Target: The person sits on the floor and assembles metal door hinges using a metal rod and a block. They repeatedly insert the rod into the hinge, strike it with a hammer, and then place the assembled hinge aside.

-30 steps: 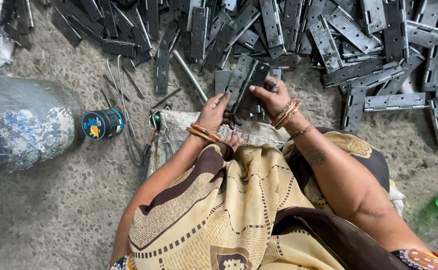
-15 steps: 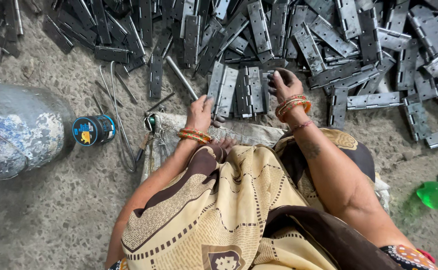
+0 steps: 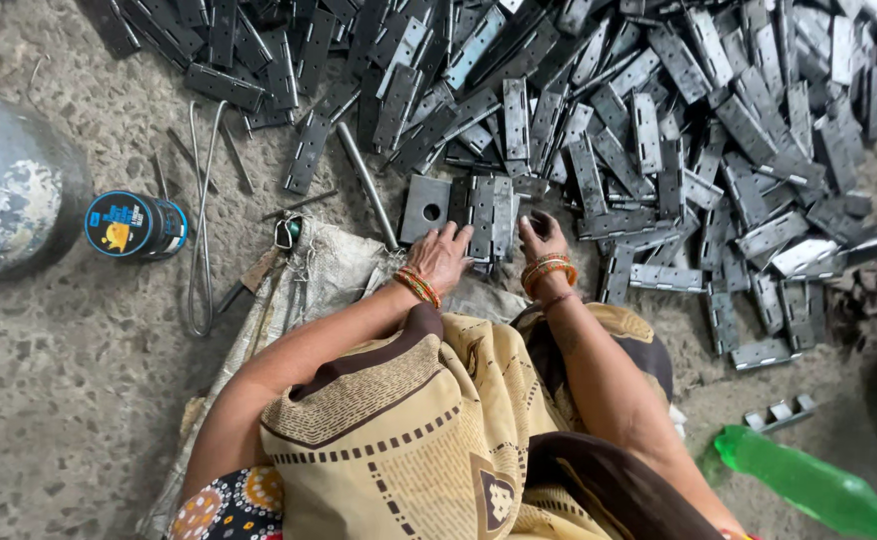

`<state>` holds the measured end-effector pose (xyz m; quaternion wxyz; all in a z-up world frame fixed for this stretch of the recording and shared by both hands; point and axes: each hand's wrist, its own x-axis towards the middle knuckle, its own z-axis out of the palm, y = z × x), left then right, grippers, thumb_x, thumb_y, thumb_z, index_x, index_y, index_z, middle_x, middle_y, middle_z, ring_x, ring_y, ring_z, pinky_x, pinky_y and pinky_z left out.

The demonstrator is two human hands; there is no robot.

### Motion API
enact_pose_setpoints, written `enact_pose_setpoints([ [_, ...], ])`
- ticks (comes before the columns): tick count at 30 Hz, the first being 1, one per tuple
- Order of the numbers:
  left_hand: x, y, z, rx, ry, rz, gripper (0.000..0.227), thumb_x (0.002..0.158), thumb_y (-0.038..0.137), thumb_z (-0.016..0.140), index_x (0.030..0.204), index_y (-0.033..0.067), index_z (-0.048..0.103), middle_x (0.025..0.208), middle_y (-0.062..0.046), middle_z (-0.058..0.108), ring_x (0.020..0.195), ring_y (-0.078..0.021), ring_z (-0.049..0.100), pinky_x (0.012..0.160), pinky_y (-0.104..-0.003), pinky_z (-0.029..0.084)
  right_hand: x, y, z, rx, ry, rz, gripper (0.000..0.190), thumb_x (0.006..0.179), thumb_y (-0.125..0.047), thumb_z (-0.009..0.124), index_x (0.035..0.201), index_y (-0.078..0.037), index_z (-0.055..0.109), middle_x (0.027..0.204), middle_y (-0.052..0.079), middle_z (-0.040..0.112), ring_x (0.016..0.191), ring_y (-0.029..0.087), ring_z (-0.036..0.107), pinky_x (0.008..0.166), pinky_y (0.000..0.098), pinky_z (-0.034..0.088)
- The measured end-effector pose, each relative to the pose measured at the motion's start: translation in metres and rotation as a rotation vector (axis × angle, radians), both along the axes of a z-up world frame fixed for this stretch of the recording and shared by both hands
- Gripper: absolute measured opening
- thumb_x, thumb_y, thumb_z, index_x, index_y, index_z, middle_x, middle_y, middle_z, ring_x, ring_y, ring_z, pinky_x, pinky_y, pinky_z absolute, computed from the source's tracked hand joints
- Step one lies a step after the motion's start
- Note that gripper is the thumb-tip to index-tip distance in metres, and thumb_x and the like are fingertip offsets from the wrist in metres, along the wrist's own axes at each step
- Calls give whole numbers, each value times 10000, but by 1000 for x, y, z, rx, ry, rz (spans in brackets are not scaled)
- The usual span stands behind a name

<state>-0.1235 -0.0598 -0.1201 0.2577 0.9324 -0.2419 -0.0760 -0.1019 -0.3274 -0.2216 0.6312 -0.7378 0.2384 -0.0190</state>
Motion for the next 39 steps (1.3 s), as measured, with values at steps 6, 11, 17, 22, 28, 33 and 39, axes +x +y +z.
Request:
enact_pose_setpoints([
  [6, 28, -2, -28, -139, 205, 237, 435, 895, 267, 784, 1277, 146, 613, 1222, -203, 578, 1085, -382, 641, 945, -476, 538, 3, 3, 30, 62, 246, -2, 616, 880, -442, 775, 1315, -45, 594, 1081, 62, 725, 769, 153, 666, 623, 304, 527],
  [11, 42, -7, -45, -311, 129, 390, 558, 792, 202, 820, 1265, 16, 591, 1211, -268, 561, 1112, -452, 596, 960, -478, 504, 7, 12, 48, 119, 367, 67, 672, 854, -566, 727, 1279, -57, 620, 1084, 44, 722, 788, 152, 641, 625, 297, 543],
  [17, 43, -8, -25, -205, 288, 388, 409, 842, 135, 744, 1245, 96, 689, 1259, -199, 589, 1148, -400, 614, 984, -437, 517, 14, 13, 53, 29, 518, 68, 875, 755, -745, 695, 1278, -45, 677, 1089, 88, 701, 869, 192, 634, 676, 357, 537],
  [22, 38, -32, -25, -268, 324, 328, 437, 828, 113, 722, 1263, 146, 701, 1249, -146, 617, 1125, -362, 634, 969, -424, 520, 18, 10, 62, -255, 508, 119, 994, 779, -809, 714, 1276, 52, 677, 1217, 187, 706, 1087, 255, 667, 897, 359, 506],
  [28, 42, -61, -52, -401, 230, 256, 403, 809, 94, 739, 1201, 181, 771, 1238, -152, 649, 1157, -350, 629, 1014, -392, 511, 6, 17, 97, -164, 590, 18, 903, 556, -645, 890, 1127, 37, 734, 1093, 155, 764, 944, 241, 722, 799, 391, 556],
  [33, 41, -56, -62, -540, 472, 325, 290, 844, 134, 735, 1123, 182, 797, 1226, -60, 735, 1100, -226, 707, 1019, -335, 541, 4, 23, 106, -141, 547, -15, 792, 553, -486, 946, 1123, 4, 695, 1041, 119, 765, 863, 206, 741, 739, 360, 591],
  [39, 37, -64, -61, -583, 527, 482, 621, 681, 266, 888, 1232, 81, 667, 1112, -82, 759, 964, -205, 746, 876, -332, 597, 2, 19, 110, -307, 446, 45, 772, 587, -490, 967, 1139, -12, 716, 1024, 102, 771, 864, 184, 734, 734, 322, 562],
])
